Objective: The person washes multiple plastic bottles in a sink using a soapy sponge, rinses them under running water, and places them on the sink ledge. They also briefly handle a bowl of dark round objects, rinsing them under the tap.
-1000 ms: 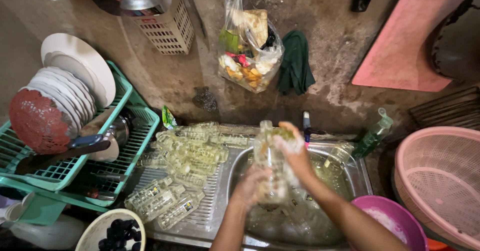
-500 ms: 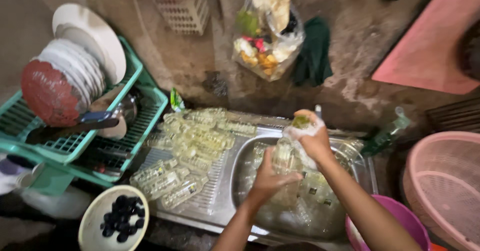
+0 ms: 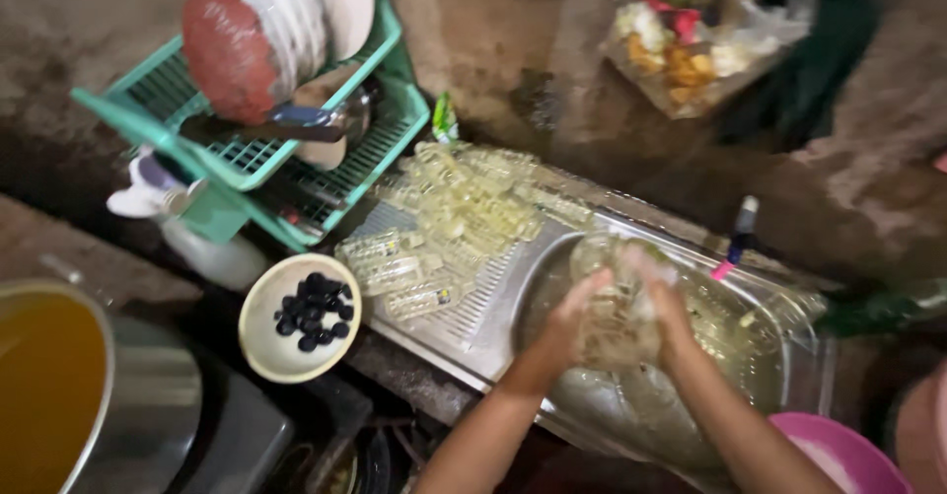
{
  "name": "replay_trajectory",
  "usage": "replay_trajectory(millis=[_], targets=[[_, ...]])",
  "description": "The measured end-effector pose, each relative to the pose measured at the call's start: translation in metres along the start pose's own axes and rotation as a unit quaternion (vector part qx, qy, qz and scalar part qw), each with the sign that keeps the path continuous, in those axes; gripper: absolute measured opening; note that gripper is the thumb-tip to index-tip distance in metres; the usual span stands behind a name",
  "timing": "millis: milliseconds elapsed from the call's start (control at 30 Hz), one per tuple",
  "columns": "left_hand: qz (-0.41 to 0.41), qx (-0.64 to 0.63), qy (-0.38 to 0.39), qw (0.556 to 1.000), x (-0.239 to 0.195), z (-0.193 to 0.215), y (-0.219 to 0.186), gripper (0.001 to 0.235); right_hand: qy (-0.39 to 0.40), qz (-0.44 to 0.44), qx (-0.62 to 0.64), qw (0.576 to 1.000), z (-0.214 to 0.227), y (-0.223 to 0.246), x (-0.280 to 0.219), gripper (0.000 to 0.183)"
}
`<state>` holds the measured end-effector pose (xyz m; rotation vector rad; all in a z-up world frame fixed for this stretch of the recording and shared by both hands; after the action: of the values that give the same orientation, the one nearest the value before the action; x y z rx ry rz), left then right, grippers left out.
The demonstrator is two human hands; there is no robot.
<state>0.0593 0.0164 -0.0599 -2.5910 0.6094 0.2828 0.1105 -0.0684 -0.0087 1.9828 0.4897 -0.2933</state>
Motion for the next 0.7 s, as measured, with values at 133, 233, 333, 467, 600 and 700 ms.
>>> replay_trajectory(millis=[133, 233, 333, 467, 600, 700], targets=[[-0.19, 0.058, -0.116, 0.973, -0.021, 0.062, -0.04, 0.042, 0.14, 0.027, -0.104, 0.984, -0.04, -0.037, -0.026, 0.045], [-0.283, 0.235, -0.173, 0.914, -0.056, 0.095, -0.064, 0.041, 0.135, 0.058, -0.309, 0.94, -0.057, -0.063, -0.028, 0.046], [-0.343, 0.331, -0.291, 0.829, -0.085, 0.126, -0.069, 0.043, 0.072, 0.046, -0.421, 0.903, -0.058, -0.081, -0.022, 0.052], [-0.22, -0.044, -0.496, 0.839, -0.092, 0.212, -0.028, 0.063, 0.044, -0.088, -0.394, 0.914, -0.05, -0.109, -0.014, 0.048], [-0.227, -0.105, -0.6, 0.76, -0.099, 0.28, -0.015, 0.093, 0.2, -0.192, -0.115, 0.954, -0.06, -0.13, -0.021, 0.043], [-0.267, -0.124, -0.591, 0.751, -0.095, 0.328, -0.018, 0.093, 0.242, -0.208, -0.047, 0.947, -0.056, -0.138, -0.018, 0.041]])
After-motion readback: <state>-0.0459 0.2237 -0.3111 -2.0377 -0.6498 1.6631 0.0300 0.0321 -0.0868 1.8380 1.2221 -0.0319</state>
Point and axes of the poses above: each hand's wrist, its own x-axis towards the middle knuckle, its own z-axis out of the back of the hand, y = z × x, the point moved 8 cm from there along x, towards the middle knuckle
